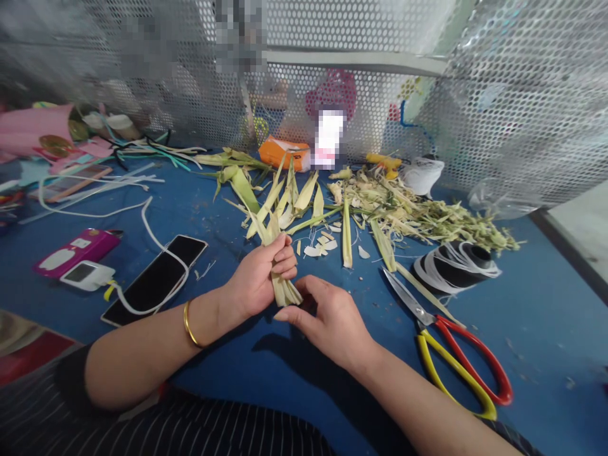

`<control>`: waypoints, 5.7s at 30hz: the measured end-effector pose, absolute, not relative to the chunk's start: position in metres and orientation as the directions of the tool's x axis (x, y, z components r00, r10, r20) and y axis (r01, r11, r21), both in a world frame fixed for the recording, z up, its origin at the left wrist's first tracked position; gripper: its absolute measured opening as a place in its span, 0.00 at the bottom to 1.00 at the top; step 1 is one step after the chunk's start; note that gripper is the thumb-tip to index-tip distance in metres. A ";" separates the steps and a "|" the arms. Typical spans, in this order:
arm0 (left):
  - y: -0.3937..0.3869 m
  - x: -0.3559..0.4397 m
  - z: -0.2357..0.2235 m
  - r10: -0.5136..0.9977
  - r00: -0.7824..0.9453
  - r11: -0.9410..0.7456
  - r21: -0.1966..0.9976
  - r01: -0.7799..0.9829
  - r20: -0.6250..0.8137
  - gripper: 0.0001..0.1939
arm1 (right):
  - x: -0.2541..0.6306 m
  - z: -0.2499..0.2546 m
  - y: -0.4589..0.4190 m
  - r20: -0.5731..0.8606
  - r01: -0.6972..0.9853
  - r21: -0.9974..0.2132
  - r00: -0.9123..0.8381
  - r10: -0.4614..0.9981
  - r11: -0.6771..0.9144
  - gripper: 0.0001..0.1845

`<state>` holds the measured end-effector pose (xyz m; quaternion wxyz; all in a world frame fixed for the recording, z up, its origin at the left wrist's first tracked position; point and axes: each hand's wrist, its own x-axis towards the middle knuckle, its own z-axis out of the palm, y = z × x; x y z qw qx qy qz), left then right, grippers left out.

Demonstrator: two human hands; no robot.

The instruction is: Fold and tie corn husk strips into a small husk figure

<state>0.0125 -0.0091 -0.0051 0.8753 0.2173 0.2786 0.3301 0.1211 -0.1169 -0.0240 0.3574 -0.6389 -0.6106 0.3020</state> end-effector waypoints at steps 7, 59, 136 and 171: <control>-0.026 0.016 -0.008 0.725 0.650 0.598 0.679 -0.427 -0.230 0.17 | 0.108 -0.030 -0.117 -0.176 0.353 -0.913 0.111 0.978 -0.205 0.18; -0.021 -0.008 0.023 0.378 0.926 -0.599 0.755 0.267 -0.027 0.25 | 0.148 0.015 -0.112 -0.084 -0.305 -0.952 0.270 0.959 0.002 0.18; -0.015 0.024 0.018 0.410 0.862 0.287 0.940 0.186 -0.296 0.09 | 0.157 0.008 -0.109 -0.003 -0.033 -0.999 0.483 0.876 0.014 0.18; -0.014 0.029 0.022 0.603 0.723 0.697 0.664 -0.271 -0.338 0.12 | 0.112 -0.021 -0.115 0.096 0.650 -0.758 0.196 0.976 -0.056 0.13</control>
